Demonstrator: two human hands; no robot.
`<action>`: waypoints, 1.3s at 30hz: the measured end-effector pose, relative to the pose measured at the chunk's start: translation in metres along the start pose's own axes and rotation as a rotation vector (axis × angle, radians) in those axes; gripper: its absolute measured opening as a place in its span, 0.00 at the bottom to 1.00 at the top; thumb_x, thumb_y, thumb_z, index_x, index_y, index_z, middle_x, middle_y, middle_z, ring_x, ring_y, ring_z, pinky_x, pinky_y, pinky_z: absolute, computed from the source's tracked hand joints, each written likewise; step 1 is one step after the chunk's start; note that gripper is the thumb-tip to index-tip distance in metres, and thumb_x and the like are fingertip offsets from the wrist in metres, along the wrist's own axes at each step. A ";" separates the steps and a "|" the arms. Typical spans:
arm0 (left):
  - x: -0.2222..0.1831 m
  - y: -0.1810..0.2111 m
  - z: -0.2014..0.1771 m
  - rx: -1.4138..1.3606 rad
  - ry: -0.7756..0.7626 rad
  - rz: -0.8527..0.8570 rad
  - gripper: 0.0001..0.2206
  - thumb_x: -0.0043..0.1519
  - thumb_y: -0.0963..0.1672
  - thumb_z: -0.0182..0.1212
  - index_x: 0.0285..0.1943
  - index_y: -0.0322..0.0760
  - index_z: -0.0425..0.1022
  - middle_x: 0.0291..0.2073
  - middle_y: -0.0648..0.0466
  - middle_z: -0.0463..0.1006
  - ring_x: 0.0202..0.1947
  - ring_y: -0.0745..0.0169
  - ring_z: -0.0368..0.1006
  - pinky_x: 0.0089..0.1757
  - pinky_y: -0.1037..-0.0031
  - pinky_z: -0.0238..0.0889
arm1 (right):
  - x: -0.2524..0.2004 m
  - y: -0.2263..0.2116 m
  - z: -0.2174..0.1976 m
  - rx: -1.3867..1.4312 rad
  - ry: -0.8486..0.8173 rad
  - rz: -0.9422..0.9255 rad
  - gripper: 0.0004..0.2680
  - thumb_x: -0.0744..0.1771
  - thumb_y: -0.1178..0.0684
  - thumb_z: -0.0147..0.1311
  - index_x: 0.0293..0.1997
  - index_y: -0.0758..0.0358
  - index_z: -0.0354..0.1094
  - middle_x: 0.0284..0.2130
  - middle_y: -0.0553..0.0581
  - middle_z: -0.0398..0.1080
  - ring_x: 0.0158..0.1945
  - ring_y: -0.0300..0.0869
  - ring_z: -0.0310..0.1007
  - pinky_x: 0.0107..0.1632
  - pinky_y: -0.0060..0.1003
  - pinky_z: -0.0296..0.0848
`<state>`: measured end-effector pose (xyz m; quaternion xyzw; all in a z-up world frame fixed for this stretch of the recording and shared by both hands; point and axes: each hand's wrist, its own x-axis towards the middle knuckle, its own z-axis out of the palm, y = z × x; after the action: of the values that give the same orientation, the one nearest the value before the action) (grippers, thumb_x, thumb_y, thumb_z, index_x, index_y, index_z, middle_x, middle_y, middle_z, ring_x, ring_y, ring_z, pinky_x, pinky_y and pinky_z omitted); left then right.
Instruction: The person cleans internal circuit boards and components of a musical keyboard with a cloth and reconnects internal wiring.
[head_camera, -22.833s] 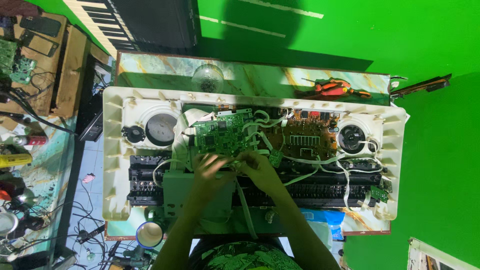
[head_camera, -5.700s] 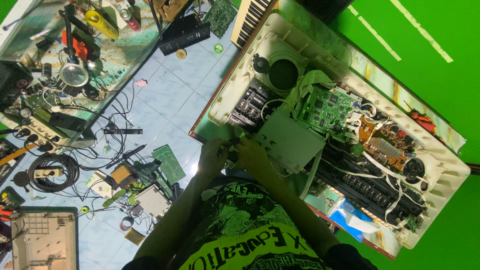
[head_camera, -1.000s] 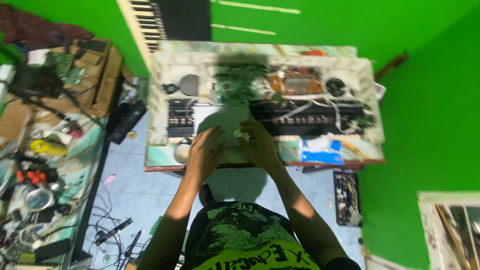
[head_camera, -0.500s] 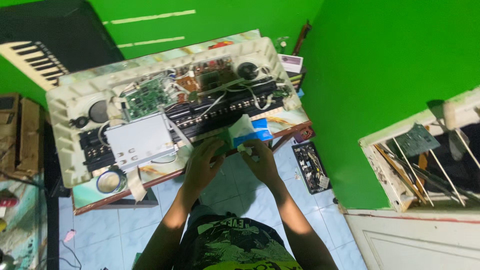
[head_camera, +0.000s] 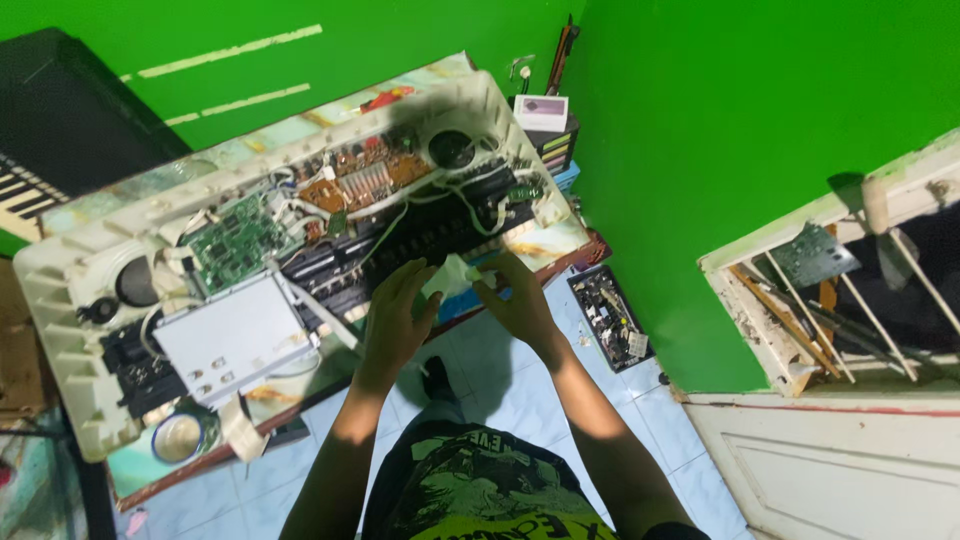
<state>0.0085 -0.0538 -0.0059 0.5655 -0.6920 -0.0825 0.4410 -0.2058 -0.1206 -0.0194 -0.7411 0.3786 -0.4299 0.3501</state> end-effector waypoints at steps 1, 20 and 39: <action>0.009 -0.005 0.003 0.011 -0.003 -0.012 0.19 0.59 0.42 0.68 0.61 0.36 0.76 0.60 0.44 0.76 0.60 0.40 0.72 0.58 0.56 0.64 | 0.011 0.002 -0.004 -0.013 0.000 0.011 0.11 0.65 0.58 0.63 0.52 0.65 0.71 0.42 0.59 0.73 0.36 0.42 0.72 0.38 0.34 0.74; 0.158 -0.127 0.037 0.008 0.053 -0.153 0.16 0.61 0.43 0.66 0.58 0.37 0.76 0.55 0.45 0.77 0.55 0.41 0.74 0.54 0.59 0.69 | 0.197 0.088 0.002 -0.104 -0.272 0.188 0.11 0.65 0.54 0.64 0.51 0.60 0.74 0.32 0.54 0.75 0.30 0.37 0.70 0.35 0.33 0.71; 0.192 -0.190 0.091 0.294 0.142 -0.473 0.14 0.63 0.45 0.64 0.56 0.38 0.78 0.50 0.42 0.78 0.52 0.38 0.74 0.54 0.53 0.63 | 0.340 0.184 0.048 0.112 -0.539 -0.030 0.09 0.67 0.56 0.61 0.51 0.60 0.75 0.39 0.57 0.80 0.36 0.38 0.79 0.39 0.32 0.76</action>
<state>0.0852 -0.3187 -0.0778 0.7736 -0.5126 -0.0418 0.3701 -0.0932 -0.4912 -0.0670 -0.8138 0.2362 -0.2427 0.4723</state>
